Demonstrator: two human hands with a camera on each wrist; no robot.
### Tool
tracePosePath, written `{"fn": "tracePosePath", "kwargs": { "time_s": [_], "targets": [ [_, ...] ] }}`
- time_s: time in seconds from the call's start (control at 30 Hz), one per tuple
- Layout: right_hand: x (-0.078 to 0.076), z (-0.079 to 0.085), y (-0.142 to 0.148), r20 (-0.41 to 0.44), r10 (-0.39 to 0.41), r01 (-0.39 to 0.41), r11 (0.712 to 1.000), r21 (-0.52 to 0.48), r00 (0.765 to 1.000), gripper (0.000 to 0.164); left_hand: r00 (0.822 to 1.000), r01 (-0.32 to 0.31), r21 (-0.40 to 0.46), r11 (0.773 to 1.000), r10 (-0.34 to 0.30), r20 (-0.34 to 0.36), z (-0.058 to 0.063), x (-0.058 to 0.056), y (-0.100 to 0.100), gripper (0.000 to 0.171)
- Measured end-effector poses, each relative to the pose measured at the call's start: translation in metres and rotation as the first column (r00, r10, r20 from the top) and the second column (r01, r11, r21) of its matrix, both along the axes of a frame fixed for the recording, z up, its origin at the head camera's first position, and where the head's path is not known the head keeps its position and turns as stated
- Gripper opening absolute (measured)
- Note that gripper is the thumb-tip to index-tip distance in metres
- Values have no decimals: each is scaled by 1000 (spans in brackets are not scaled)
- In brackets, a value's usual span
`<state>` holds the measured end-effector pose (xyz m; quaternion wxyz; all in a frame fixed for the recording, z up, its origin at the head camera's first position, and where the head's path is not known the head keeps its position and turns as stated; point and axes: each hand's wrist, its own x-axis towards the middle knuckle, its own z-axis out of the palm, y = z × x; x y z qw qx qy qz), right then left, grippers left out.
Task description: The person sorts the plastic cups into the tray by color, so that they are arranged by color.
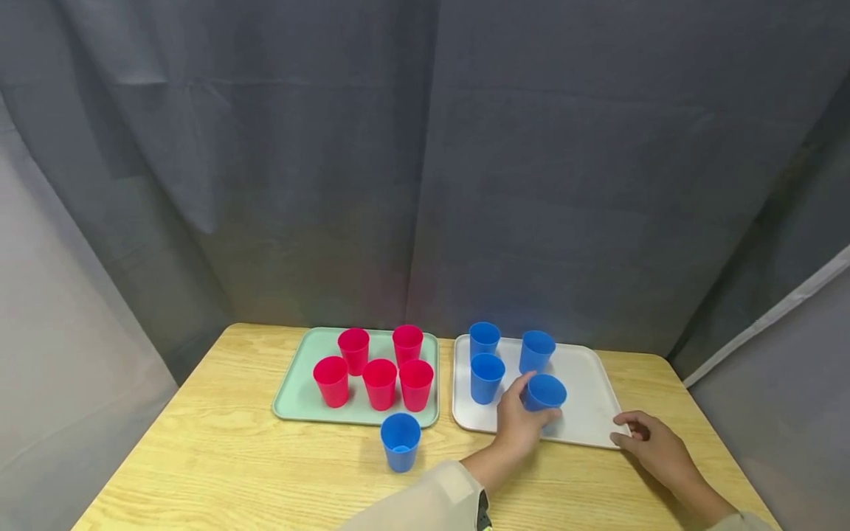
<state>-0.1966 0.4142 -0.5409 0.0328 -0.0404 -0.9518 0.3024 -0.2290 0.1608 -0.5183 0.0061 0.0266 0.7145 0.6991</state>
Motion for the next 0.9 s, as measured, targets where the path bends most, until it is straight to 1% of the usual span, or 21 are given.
{"fn": "tracePosePath", "kwargs": {
  "time_s": [0.1,0.3,0.57,0.67,0.9],
  "targets": [
    [0,1,0,-5,1,-1,1000,0,1000,39,1000,-18,-3,1000,18,23,2,-1,2,64],
    [2,3,-1,16,2,-1,1000,-7,1000,39,998,-44,-18,999,44,34,6,-5,5,65],
    [3,4,-2,23,-2,3,1000,-12,1000,39,998,-56,-12,998,56,23,3,-12,8,67],
    [2,4,-1,27,-3,3,1000,-11,1000,39,998,-61,-9,998,61,23,3,-12,9,69],
    [2,5,-2,27,0,0,1000,-10,1000,39,997,-73,-46,996,72,-20,3,-8,7,76]
  ]
}}
